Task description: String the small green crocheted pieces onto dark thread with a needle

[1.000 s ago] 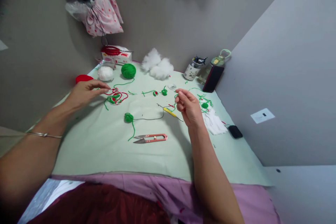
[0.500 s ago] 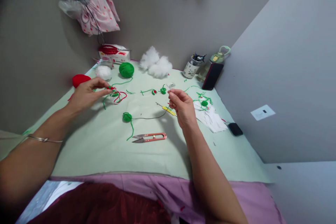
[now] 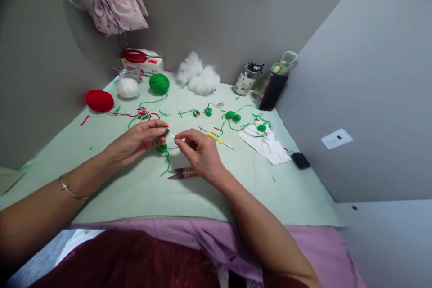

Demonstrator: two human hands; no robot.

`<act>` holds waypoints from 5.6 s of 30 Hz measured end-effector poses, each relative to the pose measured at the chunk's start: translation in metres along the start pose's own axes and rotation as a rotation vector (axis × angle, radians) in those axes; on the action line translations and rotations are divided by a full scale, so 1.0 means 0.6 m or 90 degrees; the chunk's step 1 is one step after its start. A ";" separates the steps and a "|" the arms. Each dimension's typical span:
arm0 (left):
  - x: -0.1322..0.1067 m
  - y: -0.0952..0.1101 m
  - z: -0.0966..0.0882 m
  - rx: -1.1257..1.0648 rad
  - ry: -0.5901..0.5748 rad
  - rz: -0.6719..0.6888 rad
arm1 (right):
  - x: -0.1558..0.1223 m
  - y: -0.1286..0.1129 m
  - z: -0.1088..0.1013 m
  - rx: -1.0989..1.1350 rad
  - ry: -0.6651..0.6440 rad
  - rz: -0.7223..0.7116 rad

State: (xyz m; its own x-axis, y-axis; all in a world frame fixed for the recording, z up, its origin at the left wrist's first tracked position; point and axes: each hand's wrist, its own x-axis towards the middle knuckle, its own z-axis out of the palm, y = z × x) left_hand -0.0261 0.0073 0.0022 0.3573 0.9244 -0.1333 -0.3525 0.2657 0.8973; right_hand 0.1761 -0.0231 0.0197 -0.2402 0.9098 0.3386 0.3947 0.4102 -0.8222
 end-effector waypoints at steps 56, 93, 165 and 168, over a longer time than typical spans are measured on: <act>-0.002 -0.021 0.019 0.101 0.002 0.047 | 0.012 0.012 -0.011 -0.076 -0.043 0.021; -0.014 -0.024 0.037 0.316 -0.084 0.090 | 0.019 -0.002 -0.008 0.052 0.067 -0.002; -0.005 -0.012 0.014 0.088 -0.013 0.005 | 0.045 0.036 -0.114 0.140 0.244 0.011; -0.005 -0.012 0.012 0.092 0.006 0.024 | 0.017 0.008 -0.052 0.040 0.045 0.053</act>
State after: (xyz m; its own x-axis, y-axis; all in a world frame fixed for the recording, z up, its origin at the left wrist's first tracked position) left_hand -0.0182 0.0008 -0.0006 0.3384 0.9355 -0.1015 -0.2378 0.1894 0.9527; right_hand 0.2031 -0.0097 0.0334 -0.1458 0.9434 0.2980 0.3543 0.3310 -0.8746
